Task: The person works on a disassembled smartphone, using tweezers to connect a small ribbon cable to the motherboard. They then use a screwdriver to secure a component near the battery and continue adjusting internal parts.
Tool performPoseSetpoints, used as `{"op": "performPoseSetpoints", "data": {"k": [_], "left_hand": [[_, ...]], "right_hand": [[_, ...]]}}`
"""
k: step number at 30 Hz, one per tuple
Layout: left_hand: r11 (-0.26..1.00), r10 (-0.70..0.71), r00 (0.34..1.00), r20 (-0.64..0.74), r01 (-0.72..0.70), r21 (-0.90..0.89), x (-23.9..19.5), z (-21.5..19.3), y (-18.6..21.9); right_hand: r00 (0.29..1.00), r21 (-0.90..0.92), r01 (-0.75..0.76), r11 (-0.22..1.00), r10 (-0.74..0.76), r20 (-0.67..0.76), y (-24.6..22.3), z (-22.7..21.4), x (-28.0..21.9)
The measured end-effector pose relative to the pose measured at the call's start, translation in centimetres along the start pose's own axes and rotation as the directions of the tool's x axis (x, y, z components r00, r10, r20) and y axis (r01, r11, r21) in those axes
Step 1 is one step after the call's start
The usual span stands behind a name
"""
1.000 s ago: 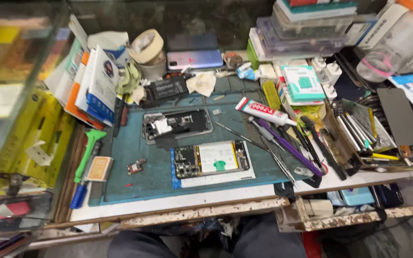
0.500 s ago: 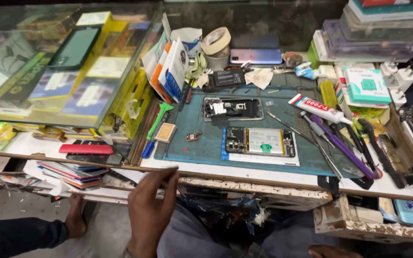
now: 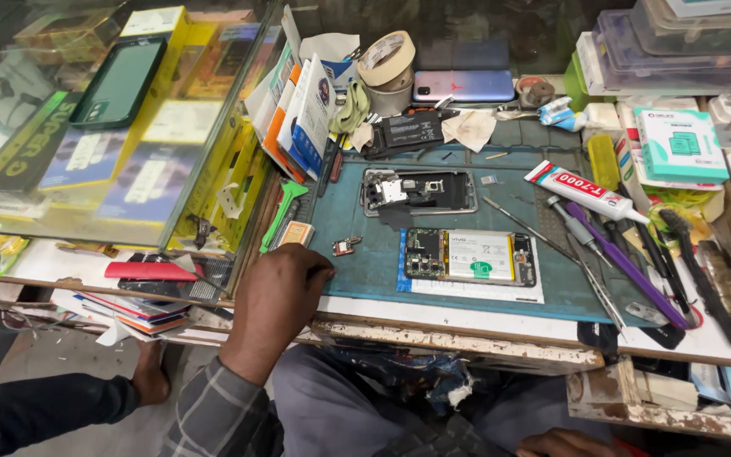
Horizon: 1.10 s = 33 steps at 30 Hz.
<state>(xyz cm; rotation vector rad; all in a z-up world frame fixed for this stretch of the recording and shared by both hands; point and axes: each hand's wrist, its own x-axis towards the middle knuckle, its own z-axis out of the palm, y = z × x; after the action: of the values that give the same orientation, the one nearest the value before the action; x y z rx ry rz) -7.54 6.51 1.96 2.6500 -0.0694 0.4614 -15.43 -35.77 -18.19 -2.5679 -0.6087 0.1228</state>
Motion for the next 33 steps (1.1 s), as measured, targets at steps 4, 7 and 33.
{"op": "performPoseSetpoints", "data": {"k": [4,7,33], "left_hand": [[1.000,-0.018,0.999,0.038,0.018,0.000,0.0,-0.4,0.9],[0.991,-0.013,1.000,0.006,0.014,-0.137,-0.3,-0.3,2.1],[0.415,0.009,0.969,0.247,0.221,-0.883,-7.1,6.8,12.5]], "right_hand": [[0.997,0.090,0.031,0.995,-0.024,-0.074,-1.2,-1.9,0.4],[0.933,0.182,0.311,0.933,-0.263,-0.246,-3.1,-5.1,1.7],[0.901,0.602,0.377,0.703,-0.129,-0.414,-11.0,-11.1,7.7]]}}
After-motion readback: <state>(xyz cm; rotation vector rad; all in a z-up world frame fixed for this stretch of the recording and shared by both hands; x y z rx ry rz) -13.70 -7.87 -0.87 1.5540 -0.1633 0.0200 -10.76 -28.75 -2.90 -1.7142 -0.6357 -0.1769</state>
